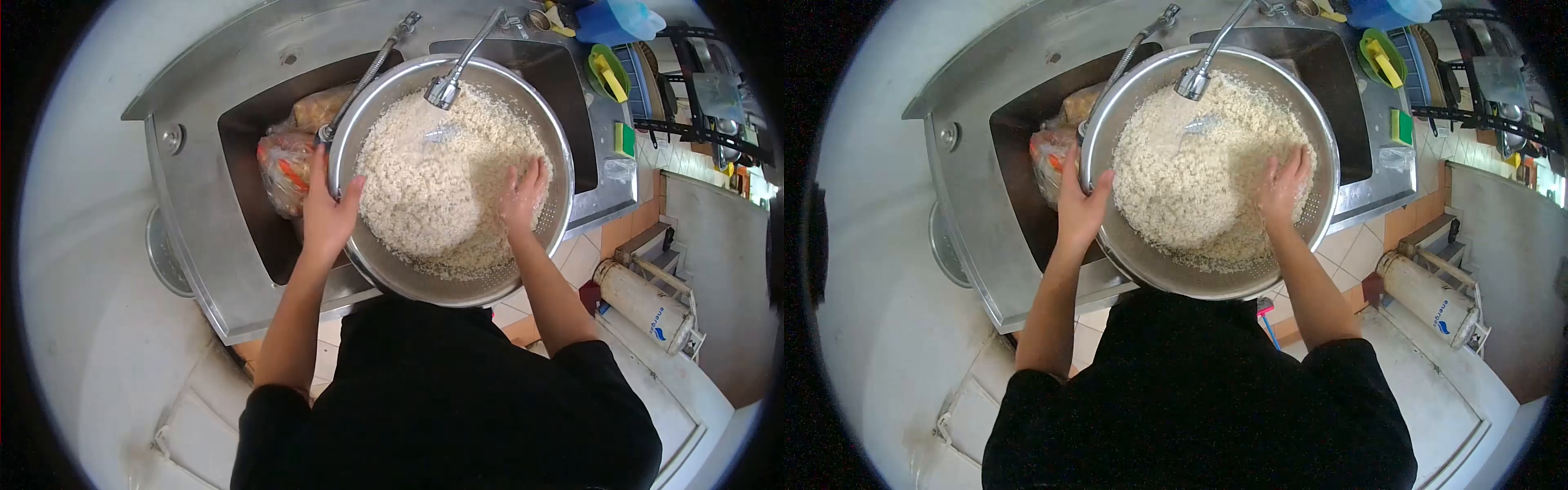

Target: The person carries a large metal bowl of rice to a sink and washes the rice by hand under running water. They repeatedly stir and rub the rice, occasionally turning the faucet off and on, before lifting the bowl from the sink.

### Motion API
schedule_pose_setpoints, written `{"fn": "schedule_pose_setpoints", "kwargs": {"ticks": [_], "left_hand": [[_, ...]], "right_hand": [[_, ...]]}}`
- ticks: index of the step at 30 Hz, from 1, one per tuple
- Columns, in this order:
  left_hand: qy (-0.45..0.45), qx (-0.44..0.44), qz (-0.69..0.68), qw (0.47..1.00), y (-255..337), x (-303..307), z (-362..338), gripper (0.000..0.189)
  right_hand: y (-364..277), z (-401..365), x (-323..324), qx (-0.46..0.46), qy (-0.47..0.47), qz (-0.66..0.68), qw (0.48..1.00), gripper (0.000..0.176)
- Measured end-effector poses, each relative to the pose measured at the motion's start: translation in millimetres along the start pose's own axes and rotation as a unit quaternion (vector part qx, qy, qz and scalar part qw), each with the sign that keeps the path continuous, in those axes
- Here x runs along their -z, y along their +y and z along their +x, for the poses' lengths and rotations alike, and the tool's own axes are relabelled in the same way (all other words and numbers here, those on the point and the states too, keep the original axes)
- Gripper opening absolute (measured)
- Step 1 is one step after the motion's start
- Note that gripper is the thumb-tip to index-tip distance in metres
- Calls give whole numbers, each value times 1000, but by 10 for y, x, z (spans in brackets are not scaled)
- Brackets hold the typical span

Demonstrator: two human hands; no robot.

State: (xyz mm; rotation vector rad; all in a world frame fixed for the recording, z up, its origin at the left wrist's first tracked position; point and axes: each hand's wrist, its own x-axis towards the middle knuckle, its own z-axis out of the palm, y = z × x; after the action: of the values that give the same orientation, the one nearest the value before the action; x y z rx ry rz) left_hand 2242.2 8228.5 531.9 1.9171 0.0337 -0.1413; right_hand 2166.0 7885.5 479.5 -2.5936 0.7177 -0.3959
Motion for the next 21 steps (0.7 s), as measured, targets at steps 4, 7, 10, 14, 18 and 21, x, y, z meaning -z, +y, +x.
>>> {"fn": "schedule_pose_setpoints", "kwargs": {"ticks": [4, 7, 10, 14, 18, 21], "left_hand": [[-52, 17, 48, 997, 33, 1, 51, 67], [-55, 8, 48, 997, 6, -19, 31, 67], [-54, 6, 64, 996, 4, -26, 11, 66], [-51, 7, 75, 996, 76, -39, 15, 66], [-56, 9, 75, 996, 43, -53, 18, 66], [-46, 5, 74, 996, 44, -55, 9, 66]], "right_hand": [[-374, 254, -414, -89, 58, 57, 993, 57], [-483, 578, -810, 17, -13, 224, 974, 43], [-658, 744, -1187, 47, -41, 274, 960, 37], [-807, 776, -1287, 60, -161, 302, 938, 33], [-1077, 747, -1022, -26, -383, 290, 877, 50], [-1360, 768, -702, 65, -467, 127, 873, 68]]}}
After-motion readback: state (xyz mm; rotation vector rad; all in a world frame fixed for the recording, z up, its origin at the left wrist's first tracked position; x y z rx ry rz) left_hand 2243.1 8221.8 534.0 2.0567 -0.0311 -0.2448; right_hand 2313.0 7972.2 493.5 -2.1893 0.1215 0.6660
